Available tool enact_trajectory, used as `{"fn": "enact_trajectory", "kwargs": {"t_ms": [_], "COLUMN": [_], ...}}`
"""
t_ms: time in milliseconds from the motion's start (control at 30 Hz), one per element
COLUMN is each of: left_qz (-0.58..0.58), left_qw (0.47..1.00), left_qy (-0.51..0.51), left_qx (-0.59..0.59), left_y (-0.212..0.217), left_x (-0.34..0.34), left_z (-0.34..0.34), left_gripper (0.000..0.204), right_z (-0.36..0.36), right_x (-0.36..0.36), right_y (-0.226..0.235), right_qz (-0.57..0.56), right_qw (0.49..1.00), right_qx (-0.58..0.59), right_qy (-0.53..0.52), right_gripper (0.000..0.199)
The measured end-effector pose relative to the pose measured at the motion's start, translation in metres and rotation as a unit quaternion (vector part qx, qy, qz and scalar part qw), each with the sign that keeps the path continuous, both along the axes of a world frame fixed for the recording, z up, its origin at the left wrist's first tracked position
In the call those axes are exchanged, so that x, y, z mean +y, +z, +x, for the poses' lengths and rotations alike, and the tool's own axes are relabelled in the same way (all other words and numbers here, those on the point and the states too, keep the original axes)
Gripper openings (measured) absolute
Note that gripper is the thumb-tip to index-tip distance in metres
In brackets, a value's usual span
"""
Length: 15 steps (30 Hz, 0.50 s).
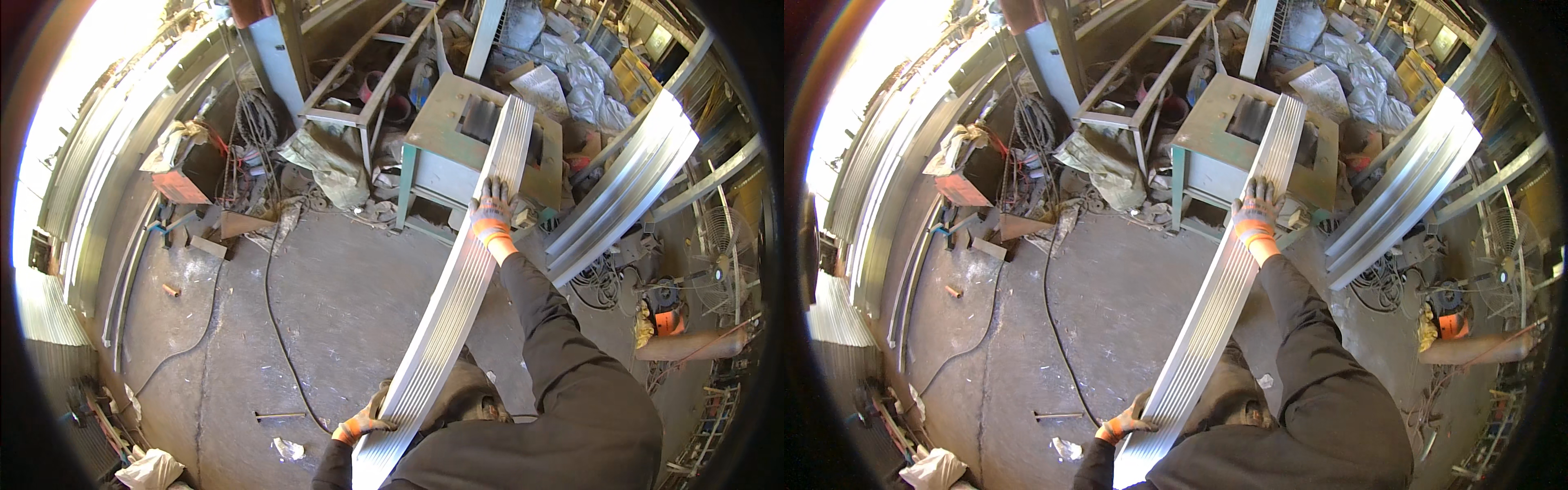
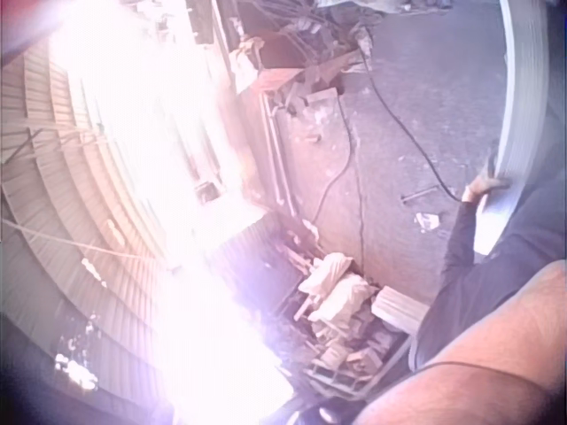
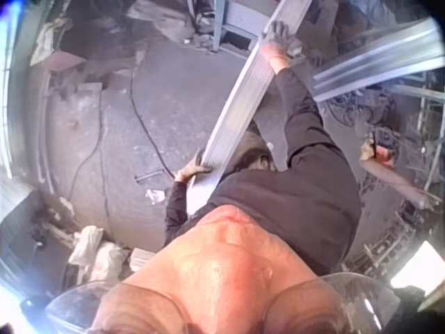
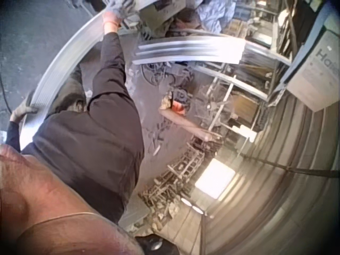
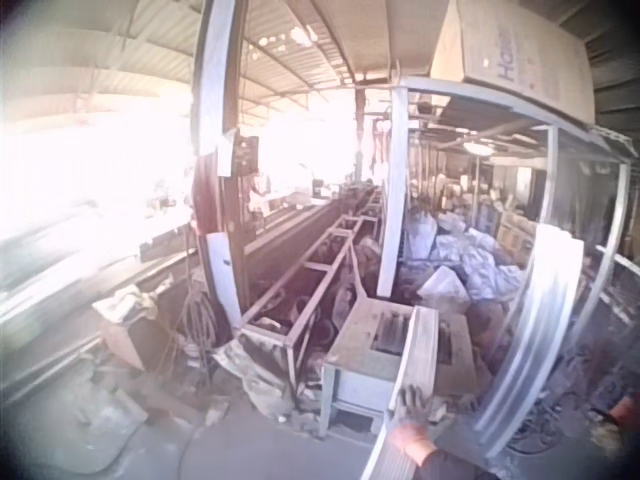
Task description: The person repeatedly picks up long corrugated metal sheets from the floor and stacks them into a neat pile. They handle the sheets by hand, aligning each piece before placing it on top of the others.
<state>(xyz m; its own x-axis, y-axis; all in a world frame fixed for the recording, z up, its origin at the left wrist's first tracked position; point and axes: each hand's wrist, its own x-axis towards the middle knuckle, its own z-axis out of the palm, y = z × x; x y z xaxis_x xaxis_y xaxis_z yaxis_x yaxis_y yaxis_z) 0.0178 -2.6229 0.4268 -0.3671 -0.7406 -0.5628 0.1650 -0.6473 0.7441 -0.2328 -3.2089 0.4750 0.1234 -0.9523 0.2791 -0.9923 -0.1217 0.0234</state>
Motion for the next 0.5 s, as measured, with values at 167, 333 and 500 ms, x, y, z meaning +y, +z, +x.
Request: {"fn": "enact_trajectory", "kwargs": {"t_ms": [167,333,500], "left_qz": [-0.019,-0.069,-0.102], "left_qw": [0.999,0.949,0.876], "left_qy": [-0.008,-0.024,-0.062], "left_qx": [-0.038,-0.307,-0.466], "left_y": [0.024,0.047,0.064], "left_x": [0.040,0.057,0.021], "left_z": [0.003,-0.014,-0.044], "left_gripper": [0.133,0.147,0.143], "right_z": [0.000,-0.029,-0.067], "right_x": [0.046,0.111,0.090], "right_y": [0.022,0.024,-0.014], "right_qz": [0.026,0.105,0.147], "right_qw": [0.999,0.947,0.690], "right_qx": [-0.017,-0.296,-0.704], "right_qy": [0.004,-0.064,-0.083], "right_gripper": [0.080,0.119,0.103]}}
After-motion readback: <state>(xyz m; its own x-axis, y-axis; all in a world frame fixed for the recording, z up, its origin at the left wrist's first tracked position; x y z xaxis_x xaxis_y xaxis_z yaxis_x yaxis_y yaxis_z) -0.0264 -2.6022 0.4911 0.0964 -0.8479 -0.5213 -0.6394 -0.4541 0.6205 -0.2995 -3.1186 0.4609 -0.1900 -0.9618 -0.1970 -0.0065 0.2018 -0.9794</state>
